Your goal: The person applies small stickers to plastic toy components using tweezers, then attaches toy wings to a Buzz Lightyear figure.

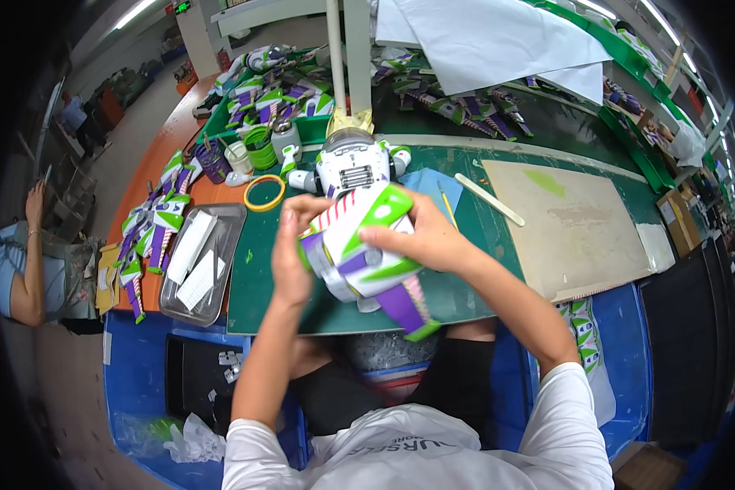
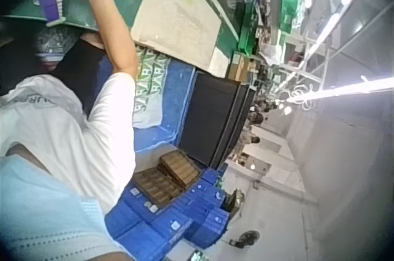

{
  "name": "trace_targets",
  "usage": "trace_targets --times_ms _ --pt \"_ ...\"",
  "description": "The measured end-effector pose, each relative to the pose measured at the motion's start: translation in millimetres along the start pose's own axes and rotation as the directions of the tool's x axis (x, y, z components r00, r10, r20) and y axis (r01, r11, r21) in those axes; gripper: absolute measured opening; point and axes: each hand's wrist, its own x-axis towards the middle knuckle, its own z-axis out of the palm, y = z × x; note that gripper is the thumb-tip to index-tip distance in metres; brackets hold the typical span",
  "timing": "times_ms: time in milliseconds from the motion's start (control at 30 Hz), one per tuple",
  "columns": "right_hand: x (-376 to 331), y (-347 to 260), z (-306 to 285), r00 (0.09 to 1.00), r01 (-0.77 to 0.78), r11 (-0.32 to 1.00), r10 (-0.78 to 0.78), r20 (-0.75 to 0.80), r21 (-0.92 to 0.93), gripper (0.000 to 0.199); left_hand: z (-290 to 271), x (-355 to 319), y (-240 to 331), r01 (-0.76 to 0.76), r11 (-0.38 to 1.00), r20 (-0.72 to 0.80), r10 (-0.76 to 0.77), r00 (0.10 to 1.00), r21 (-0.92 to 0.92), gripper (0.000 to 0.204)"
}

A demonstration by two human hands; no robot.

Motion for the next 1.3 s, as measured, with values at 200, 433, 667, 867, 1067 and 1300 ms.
trace_targets --times_ms 200,433,667,867,1067,1300 --pt "11.6 3.9 -4.3 0.879 0.186 0.959 -0.064 -0.472 0.215 0.029 16.2 -0.7 -9.1 0.218 0.945 0.043 -0.215 0.976 -0.245 0.066" --pt "2.6 -4.1 15.1 0.916 0.298 0.723 -0.4 -0.026 -0.624 0.047 21.2 2.4 -0.4 0.028 0.788 -0.303 -0.269 0.914 -0.615 0.055" --pt "23.2 8.2 17.7 0.875 0.08 0.607 -0.423 -0.236 -0.791 0.051 0.7 9.7 -36.9 0.177 0.765 -0.266 -0.416 0.87 -0.619 0.036" --pt "111.1 65.5 -13.3 0.878 0.076 0.639 -0.408 -0.252 -0.766 0.049 10.1 57.7 -74.7 0.032 0.922 -0.483 -0.231 0.844 -0.385 0.023" --pt "118.7 84.1 -19.8 0.903 0.186 0.498 -0.425 -0.052 -0.847 0.037 -22.0 46.4 -96.2 0.241 0.89 -0.46 -0.414 0.785 -0.388 0.02" --pt "136.2 84.0 -17.8 0.884 0.097 0.437 -0.451 -0.125 -0.894 0.031 -38.6 83.0 -111.6 0.464 0.808 -0.084 -0.524 0.847 -0.364 0.044"
